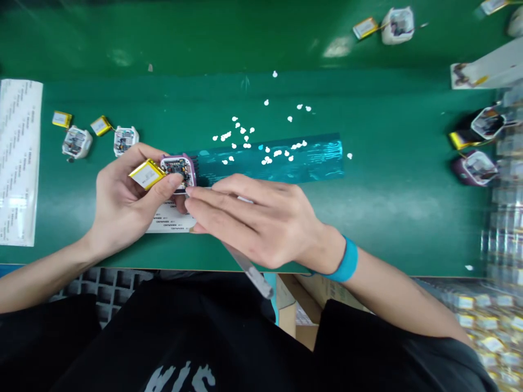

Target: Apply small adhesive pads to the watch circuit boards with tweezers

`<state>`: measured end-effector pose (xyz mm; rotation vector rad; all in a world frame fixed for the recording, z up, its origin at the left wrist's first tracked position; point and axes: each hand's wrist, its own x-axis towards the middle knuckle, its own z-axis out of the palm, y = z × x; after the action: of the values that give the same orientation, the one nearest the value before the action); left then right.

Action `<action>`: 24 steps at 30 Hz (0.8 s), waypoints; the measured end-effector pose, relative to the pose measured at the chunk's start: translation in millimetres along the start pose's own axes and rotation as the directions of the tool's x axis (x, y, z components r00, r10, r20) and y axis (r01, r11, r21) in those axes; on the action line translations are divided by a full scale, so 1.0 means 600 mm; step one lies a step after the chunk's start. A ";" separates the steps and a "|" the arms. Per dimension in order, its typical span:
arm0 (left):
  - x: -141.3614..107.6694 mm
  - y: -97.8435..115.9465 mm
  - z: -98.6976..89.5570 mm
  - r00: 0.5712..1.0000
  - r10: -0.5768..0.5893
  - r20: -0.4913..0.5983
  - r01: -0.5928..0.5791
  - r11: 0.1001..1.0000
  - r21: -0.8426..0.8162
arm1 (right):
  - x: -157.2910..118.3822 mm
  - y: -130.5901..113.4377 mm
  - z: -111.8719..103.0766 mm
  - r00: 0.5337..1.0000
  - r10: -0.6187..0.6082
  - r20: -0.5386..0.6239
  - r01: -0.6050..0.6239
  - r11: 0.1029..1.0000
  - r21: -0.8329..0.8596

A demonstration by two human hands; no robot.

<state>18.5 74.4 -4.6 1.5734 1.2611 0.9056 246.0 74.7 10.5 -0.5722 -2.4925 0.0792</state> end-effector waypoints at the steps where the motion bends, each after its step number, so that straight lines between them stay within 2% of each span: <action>1: 0.000 0.001 -0.001 1.000 -0.002 -0.004 0.002 1.000 -0.003 | 0.000 0.002 0.003 1.000 -0.023 0.005 0.023 1.000 -0.009; 8: 0.012 -0.004 -0.007 0.999 0.006 -0.040 -0.009 0.998 -0.067 | 0.004 0.009 0.006 0.999 -0.038 -0.018 0.036 0.992 -0.120; 12: 0.032 -0.027 -0.018 0.999 0.045 -0.028 -0.046 0.999 -0.018 | 0.009 0.011 0.011 0.991 -0.106 -0.081 0.091 0.982 -0.168; 15: 0.052 -0.047 -0.028 0.990 0.098 -0.103 -0.097 0.995 0.014 | 0.010 0.013 0.017 0.987 -0.125 -0.101 0.104 0.977 -0.187; 17: 0.067 -0.056 -0.041 0.966 0.165 -0.199 -0.151 0.985 0.085 | 0.009 0.014 0.020 0.988 -0.122 -0.096 0.102 0.976 -0.194; 20: 0.096 -0.070 -0.070 0.901 0.298 -0.316 -0.202 0.932 0.301 | 0.006 0.015 0.022 0.988 -0.104 -0.115 0.081 0.979 -0.188; 22: 0.117 -0.083 -0.093 0.882 0.322 -0.343 -0.175 0.901 0.396 | 0.003 0.018 0.024 0.987 -0.092 -0.130 0.070 0.984 -0.167; 24: 0.137 -0.098 -0.114 0.871 0.293 -0.394 -0.091 0.884 0.458 | 0.001 0.021 0.029 0.989 -0.089 -0.122 0.070 0.986 -0.151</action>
<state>-46.1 172.8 -37.2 1.9305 1.7438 1.2434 241.1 87.6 -5.9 -0.5191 -2.4055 -0.1680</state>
